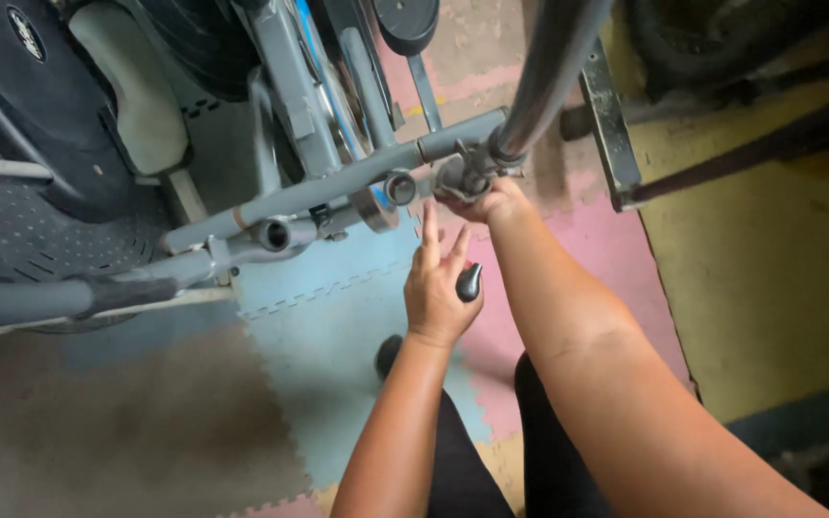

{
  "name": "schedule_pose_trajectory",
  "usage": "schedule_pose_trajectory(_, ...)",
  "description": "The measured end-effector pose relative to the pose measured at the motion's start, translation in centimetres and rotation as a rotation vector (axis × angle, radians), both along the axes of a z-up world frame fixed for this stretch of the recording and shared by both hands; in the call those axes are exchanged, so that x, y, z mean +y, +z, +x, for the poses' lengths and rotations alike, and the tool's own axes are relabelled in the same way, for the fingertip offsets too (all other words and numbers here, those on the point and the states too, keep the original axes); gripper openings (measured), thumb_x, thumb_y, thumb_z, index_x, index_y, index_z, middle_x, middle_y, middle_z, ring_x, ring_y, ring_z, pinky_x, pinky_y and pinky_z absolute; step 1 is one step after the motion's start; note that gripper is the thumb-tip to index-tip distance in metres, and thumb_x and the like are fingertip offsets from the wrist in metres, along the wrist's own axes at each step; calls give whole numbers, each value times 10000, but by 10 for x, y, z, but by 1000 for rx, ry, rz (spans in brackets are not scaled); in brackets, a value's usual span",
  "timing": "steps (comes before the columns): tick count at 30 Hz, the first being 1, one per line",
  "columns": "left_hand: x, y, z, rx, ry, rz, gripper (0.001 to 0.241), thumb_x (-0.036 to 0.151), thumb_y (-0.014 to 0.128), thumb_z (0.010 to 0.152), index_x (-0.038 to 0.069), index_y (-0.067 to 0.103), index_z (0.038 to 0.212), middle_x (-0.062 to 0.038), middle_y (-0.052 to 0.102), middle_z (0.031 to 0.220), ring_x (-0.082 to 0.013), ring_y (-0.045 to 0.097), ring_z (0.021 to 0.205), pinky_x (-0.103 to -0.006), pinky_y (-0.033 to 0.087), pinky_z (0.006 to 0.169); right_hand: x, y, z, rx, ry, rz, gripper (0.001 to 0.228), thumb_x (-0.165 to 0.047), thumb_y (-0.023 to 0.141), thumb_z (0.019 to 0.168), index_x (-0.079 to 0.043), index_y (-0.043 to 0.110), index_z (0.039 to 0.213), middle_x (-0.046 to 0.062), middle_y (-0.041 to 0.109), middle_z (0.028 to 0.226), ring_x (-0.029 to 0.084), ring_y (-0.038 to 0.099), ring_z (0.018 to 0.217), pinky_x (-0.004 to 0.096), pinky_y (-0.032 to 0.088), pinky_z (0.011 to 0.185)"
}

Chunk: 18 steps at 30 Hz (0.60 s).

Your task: Clean gym equipment using a spray bottle and cloth.

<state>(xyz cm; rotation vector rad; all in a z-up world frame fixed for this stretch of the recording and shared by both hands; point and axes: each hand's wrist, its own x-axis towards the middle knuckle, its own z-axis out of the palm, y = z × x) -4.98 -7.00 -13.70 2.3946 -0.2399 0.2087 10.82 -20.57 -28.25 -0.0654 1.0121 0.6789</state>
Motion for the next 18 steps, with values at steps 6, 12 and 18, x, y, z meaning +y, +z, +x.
schedule_pose_trajectory(6,1,-86,-2,96,49,-35,508,126,755,725,97,721,1231,-199,406,1584,-414,603,1196,-448,517,989,12,-70,0,-88,8,-76,449,-458,463,989,-110,705,1138,114,743,1126,316,715,1046,528,559,887)
schedule_pose_trajectory(12,11,-149,-2,76,52,-85,446,38,702,758,83,737,1200,-184,491,1573,-373,632,1209,-431,524,1032,24,-147,8,-192,-15,-179,498,-561,449,943,-165,705,1102,74,739,1099,302,715,1007,540,546,838)
schedule_pose_trajectory(18,28,-130,-22,81,28,-76,428,44,709,781,80,753,1206,-183,512,1543,-351,661,1123,-430,532,986,22,-233,-5,-273,-48,-281,547,-664,434,896,-220,705,1066,33,736,1072,288,714,968,552,534,790)
